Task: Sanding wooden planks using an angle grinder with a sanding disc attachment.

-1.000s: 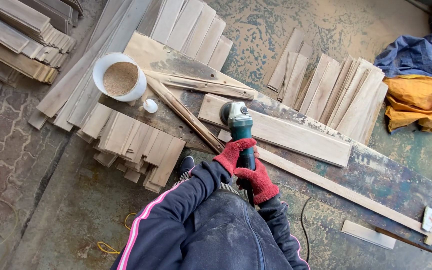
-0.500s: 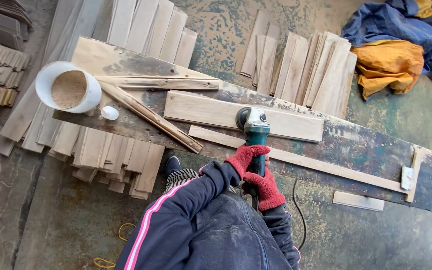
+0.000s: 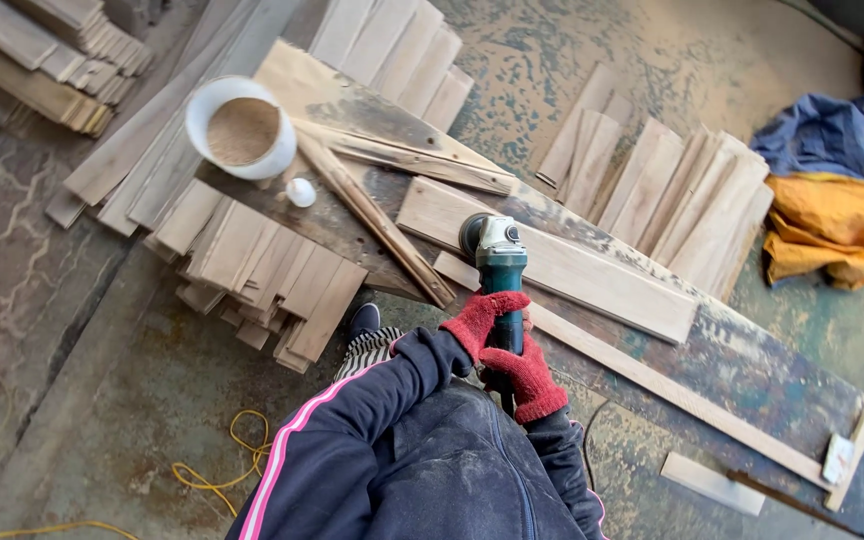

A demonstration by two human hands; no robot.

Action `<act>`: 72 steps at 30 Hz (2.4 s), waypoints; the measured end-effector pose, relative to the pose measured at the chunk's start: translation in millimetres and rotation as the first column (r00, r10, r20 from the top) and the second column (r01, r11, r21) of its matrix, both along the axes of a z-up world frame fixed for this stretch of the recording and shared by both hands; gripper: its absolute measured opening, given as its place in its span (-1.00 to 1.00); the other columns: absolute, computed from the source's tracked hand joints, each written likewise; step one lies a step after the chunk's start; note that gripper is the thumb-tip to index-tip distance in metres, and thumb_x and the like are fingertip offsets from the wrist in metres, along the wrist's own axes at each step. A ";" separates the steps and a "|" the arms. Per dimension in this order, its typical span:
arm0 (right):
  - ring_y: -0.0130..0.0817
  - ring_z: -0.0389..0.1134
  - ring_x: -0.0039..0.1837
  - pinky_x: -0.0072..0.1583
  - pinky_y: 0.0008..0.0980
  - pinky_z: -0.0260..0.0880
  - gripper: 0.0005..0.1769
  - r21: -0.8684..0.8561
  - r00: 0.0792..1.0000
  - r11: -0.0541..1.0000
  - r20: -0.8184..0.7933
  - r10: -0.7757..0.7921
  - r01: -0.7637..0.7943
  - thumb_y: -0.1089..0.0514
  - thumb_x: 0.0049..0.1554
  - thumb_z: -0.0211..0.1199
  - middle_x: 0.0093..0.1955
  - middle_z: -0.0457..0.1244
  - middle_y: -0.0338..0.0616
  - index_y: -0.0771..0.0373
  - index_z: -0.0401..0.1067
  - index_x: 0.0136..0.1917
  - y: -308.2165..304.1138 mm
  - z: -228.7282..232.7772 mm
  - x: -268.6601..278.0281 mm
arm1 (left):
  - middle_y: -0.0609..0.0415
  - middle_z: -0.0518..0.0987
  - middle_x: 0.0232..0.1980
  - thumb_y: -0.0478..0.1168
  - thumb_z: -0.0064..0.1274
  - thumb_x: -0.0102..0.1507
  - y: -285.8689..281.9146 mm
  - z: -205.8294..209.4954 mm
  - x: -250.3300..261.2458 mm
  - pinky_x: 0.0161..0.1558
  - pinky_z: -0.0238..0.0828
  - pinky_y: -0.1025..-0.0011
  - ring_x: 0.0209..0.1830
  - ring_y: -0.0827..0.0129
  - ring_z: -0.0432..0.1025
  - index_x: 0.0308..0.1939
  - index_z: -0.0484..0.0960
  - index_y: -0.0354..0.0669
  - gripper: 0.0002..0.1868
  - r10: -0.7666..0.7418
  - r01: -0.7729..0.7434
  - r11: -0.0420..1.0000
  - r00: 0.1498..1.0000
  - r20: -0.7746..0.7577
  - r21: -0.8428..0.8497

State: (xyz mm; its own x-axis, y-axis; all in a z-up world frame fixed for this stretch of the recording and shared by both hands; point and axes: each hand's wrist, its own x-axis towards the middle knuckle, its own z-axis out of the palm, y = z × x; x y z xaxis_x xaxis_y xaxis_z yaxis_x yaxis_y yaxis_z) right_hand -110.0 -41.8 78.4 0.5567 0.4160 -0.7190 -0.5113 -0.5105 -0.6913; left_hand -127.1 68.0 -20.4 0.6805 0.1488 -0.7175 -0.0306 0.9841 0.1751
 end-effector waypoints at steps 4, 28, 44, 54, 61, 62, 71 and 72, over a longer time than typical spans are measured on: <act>0.19 0.40 -0.43 -0.40 0.04 0.49 -0.43 0.022 0.995 0.995 0.021 0.094 -0.094 0.33 -0.36 0.64 -0.40 0.26 0.29 0.45 0.41 -0.11 27.3 5.9 -14.4 | -0.22 0.59 -0.46 -0.28 0.50 -0.06 24.9 13.4 -31.0 -0.45 0.65 -0.04 -0.51 -0.12 0.60 0.02 0.55 -0.07 -0.39 0.143 -0.142 0.990 0.989 -0.032 0.009; 0.19 0.41 -0.41 -0.37 0.05 0.52 -0.41 0.003 1.000 1.000 -0.001 0.027 -0.027 0.30 -0.34 0.65 -0.38 0.26 0.32 0.46 0.41 -0.08 1.6 6.4 -0.5 | -0.18 0.62 -0.43 -0.25 0.52 -0.08 -3.7 18.6 -4.7 -0.39 0.65 -0.04 -0.47 -0.07 0.62 -0.03 0.55 -0.09 -0.40 0.092 -0.091 0.995 0.995 -0.023 0.049; 0.24 0.41 -0.38 -0.36 0.12 0.50 -0.44 0.003 0.960 0.961 0.013 -0.278 0.278 0.30 -0.28 0.62 -0.33 0.27 0.36 0.46 0.42 -0.05 -86.7 -5.0 32.2 | -0.17 0.62 -0.48 -0.31 0.35 0.03 -69.9 35.0 53.7 -0.52 0.63 -0.04 -0.55 0.02 0.61 -0.20 0.64 -0.22 -0.70 -0.238 0.241 0.968 0.970 0.053 -0.073; 0.21 0.42 -0.37 -0.36 0.11 0.51 -0.37 -0.020 0.994 0.994 0.018 -0.108 0.109 0.28 -0.34 0.68 -0.34 0.28 0.34 0.47 0.44 -0.05 -41.7 -5.5 9.8 | -0.23 0.59 -0.47 -0.37 0.42 -0.02 -39.9 1.5 16.2 -0.56 0.62 -0.11 -0.57 -0.11 0.58 -0.03 0.51 -0.13 -0.46 -0.025 0.028 0.998 0.998 0.056 -0.057; 0.18 0.41 -0.40 -0.39 0.04 0.51 -0.42 -0.013 1.000 1.000 0.014 0.023 -0.023 0.29 -0.33 0.66 -0.36 0.28 0.32 0.47 0.43 -0.09 8.8 -1.1 -16.7 | -0.25 0.59 -0.46 -0.38 0.43 -0.03 13.3 27.5 -32.4 -0.50 0.64 -0.03 -0.52 -0.10 0.59 -0.02 0.53 -0.17 -0.46 0.108 -0.108 0.993 0.994 -0.009 -0.041; 0.16 0.41 -0.40 -0.39 0.00 0.50 -0.41 -0.019 0.999 0.999 0.016 0.049 -0.048 0.27 -0.33 0.65 -0.37 0.27 0.29 0.47 0.42 -0.08 17.1 0.6 -21.4 | -0.23 0.59 -0.45 -0.41 0.44 -0.04 20.1 29.9 -38.5 -0.47 0.64 -0.04 -0.52 -0.09 0.60 -0.02 0.53 -0.17 -0.45 0.132 -0.132 0.990 0.991 -0.010 -0.043; 0.13 0.40 -0.43 -0.41 -0.02 0.49 -0.46 0.013 0.978 0.978 0.016 0.209 -0.209 0.28 -0.31 0.63 -0.41 0.27 0.28 0.51 0.42 -0.12 73.4 21.9 -47.1 | -0.17 0.62 -0.41 -0.28 0.49 -0.07 63.2 38.1 -73.0 -0.40 0.65 0.05 -0.45 -0.05 0.62 -0.05 0.56 -0.12 -0.44 0.231 -0.228 0.973 0.969 -0.090 0.038; 0.13 0.40 -0.43 -0.41 -0.02 0.49 -0.46 0.016 0.978 0.978 0.016 0.206 -0.206 0.28 -0.31 0.63 -0.41 0.27 0.28 0.51 0.42 -0.12 74.5 20.1 -47.6 | -0.17 0.62 -0.41 -0.28 0.49 -0.07 65.5 39.8 -74.2 -0.40 0.65 0.05 -0.45 -0.05 0.62 -0.05 0.56 -0.12 -0.44 0.228 -0.225 0.973 0.969 -0.090 0.041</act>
